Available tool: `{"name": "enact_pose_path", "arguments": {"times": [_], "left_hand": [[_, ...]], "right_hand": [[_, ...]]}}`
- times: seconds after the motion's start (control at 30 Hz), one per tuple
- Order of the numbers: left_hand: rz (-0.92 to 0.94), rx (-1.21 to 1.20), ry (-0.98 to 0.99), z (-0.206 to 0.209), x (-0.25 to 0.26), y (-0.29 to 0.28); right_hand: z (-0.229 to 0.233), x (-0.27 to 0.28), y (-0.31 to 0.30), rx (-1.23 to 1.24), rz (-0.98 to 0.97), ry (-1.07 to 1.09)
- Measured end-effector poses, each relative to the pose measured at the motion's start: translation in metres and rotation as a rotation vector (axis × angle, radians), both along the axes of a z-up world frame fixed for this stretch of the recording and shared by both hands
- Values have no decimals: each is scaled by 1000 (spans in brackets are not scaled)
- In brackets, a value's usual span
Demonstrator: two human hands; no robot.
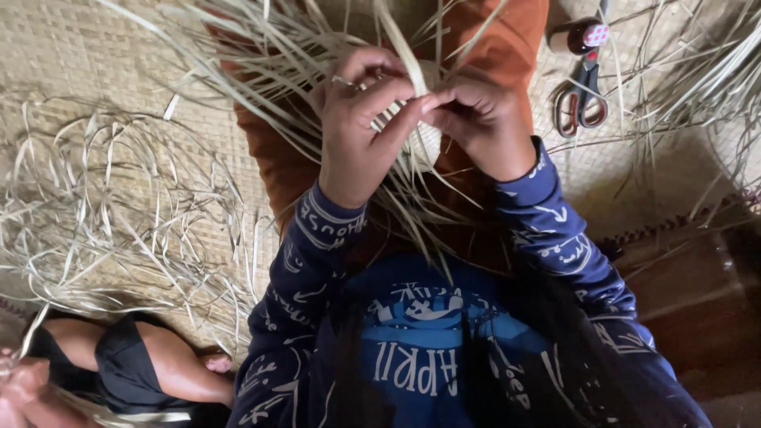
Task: Weaving thin strips of material together to create a basket or similar craft item.
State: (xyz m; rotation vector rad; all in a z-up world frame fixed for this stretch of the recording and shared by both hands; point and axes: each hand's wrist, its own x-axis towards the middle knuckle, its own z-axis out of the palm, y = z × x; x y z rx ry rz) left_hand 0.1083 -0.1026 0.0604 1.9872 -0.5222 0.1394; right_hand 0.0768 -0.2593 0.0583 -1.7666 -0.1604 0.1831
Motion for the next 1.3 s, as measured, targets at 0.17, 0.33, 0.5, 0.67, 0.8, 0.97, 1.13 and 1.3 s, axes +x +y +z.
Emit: {"name": "enact_pose_path", "arguments": {"times": [0.17, 0.33, 0.5, 0.67, 0.8, 0.97, 1.13, 1.3], "left_hand": [[51, -63, 49, 10, -3, 8], [166, -121, 18, -11, -4, 16], [205, -37, 96, -3, -10, 19], [43, -129, -8, 1, -21, 2], [-14, 255, 19, -13, -28, -5], [-20, 185, 46, -3, -25, -2], [64, 74, -105, -16, -39, 11], [-287, 66, 224, -13, -61, 6]], "right_hand": [[-26, -9, -6, 224, -38, 141], [-36, -19, -15, 544, 8, 285], [-31, -21, -19, 426, 21, 300], [-38, -20, -16, 556, -136, 410], [-37, -15, -14, 868, -158, 420], [-31, -7, -17, 927, -139, 529], [-18, 5, -12, 703, -138, 703], [-32, 4, -8, 665, -126, 583]]}}
